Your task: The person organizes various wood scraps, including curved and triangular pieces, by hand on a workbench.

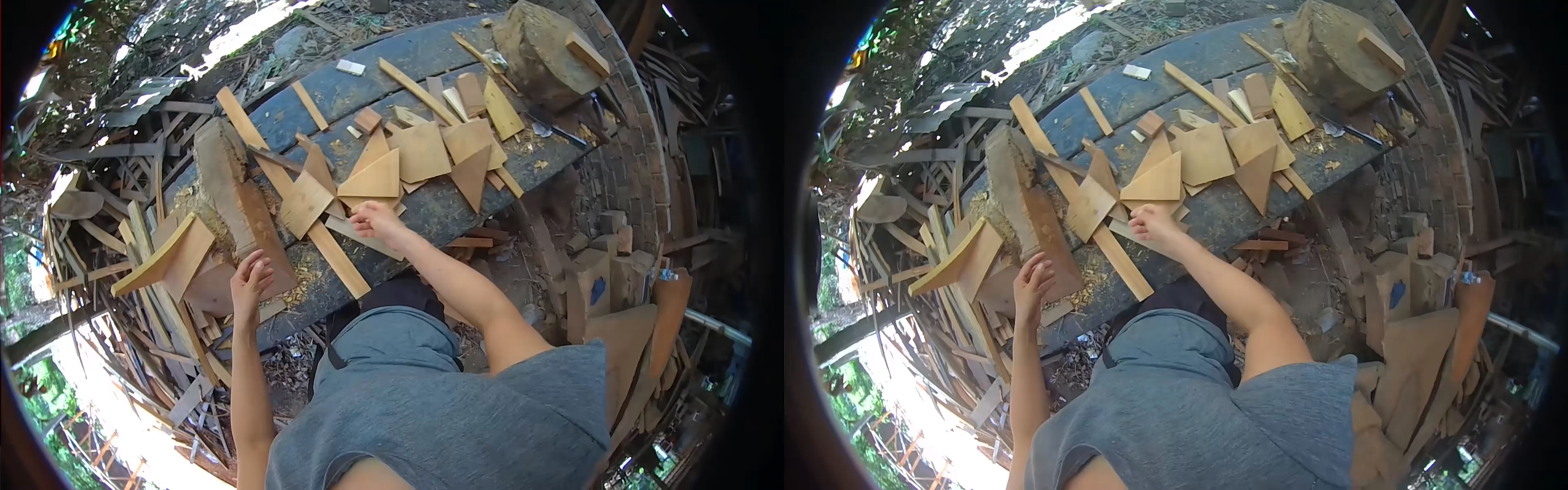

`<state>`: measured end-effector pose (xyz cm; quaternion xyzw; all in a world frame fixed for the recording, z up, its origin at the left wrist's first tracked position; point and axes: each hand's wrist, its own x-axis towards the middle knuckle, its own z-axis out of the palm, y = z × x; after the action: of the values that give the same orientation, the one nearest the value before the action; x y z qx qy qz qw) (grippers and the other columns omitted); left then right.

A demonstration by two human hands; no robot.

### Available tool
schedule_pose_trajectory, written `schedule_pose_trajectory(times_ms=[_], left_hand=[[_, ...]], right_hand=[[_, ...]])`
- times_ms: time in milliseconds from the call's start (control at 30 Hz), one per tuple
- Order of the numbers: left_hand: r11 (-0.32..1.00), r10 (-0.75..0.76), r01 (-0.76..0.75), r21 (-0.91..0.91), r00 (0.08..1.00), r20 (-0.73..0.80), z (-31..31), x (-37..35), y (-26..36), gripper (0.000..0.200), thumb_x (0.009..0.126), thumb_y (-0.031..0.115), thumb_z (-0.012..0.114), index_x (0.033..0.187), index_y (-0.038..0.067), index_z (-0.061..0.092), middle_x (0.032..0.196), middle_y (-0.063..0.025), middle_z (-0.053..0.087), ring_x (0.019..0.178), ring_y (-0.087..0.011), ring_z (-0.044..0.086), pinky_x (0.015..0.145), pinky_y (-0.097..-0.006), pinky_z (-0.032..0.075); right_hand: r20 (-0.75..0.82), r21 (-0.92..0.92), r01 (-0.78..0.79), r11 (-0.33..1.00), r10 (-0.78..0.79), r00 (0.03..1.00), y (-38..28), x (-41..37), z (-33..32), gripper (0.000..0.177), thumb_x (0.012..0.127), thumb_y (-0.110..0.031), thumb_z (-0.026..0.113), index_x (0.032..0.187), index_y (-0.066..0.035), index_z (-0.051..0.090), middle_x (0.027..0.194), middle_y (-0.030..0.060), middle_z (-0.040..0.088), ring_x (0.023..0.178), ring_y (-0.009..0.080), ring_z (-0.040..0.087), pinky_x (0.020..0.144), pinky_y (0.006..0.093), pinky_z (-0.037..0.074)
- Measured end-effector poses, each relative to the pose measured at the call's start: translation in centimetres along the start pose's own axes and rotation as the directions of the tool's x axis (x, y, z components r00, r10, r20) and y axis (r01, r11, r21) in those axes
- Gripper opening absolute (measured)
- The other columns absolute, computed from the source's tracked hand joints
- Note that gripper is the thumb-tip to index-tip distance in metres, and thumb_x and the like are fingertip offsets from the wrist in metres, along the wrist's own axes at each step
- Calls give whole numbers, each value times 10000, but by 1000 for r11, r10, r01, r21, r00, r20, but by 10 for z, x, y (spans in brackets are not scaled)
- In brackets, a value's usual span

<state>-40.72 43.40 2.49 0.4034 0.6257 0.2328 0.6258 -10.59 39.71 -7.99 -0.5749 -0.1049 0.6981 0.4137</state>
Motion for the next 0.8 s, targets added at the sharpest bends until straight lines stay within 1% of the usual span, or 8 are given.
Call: schedule_pose_trajectory(times_ms=[100,333,433,500,633,700,767,800], left_hand=[[999,2,-3,40,999,42,26,-1,11,339,945,203,543,1250,56,539,1109,-72,610,940,-133,595,809,-276,506],[990,37,-48,136,996,82,53,-6,29,305,941,194,546,1215,62,572,1066,-48,628,896,-105,596,788,-248,494],[988,28,-39,149,997,74,53,-10,28,303,940,192,547,1212,60,573,1060,-43,627,900,-105,599,793,-248,495],[990,-3,-1,144,1000,25,51,-14,24,297,940,187,547,1206,58,577,1060,-46,626,894,-103,599,793,-248,495],[982,-97,103,156,994,-40,48,-27,15,297,941,173,543,1207,45,574,1077,-55,619,886,-109,599,783,-243,494],[983,-111,118,138,992,-58,41,-32,5,305,937,172,549,1209,35,571,1077,-63,619,887,-114,600,800,-248,494],[983,-131,143,114,985,-108,38,-38,2,311,932,176,557,1207,29,571,1067,-70,622,890,-119,604,812,-254,495],[982,-131,146,123,984,-120,36,-39,3,313,932,183,561,1200,23,574,1058,-71,625,895,-126,609,808,-259,497]], right_hand=[[96,-96,22,995,-13,995,3,11,-4,191,921,-207,498,1004,-58,583,849,57,624,699,108,593,625,255,509],[28,-295,98,951,-94,995,-23,44,-36,210,930,-185,463,1041,-51,581,826,21,610,692,95,566,649,246,490],[24,-514,174,840,-190,982,-23,70,-41,226,912,-172,469,1059,-35,573,810,41,613,690,118,582,646,273,492],[55,-711,240,661,-288,956,-25,86,-34,238,882,-155,504,1060,-12,571,854,92,617,766,188,615,714,335,498],[106,-779,416,469,-555,825,-42,116,7,241,844,-153,553,1036,-13,592,1047,173,587,933,287,600,812,404,478],[157,-788,497,363,-662,733,-62,142,27,266,823,-161,580,1065,-53,608,1280,223,447,1146,360,476,920,429,428],[175,-892,391,227,-625,761,-86,168,44,295,819,-163,579,1105,-97,615,1395,232,308,1251,394,347,971,422,397],[143,-923,334,190,-637,758,-96,179,51,288,821,-155,562,1096,-95,623,1362,210,341,1256,379,333,962,422,411]])
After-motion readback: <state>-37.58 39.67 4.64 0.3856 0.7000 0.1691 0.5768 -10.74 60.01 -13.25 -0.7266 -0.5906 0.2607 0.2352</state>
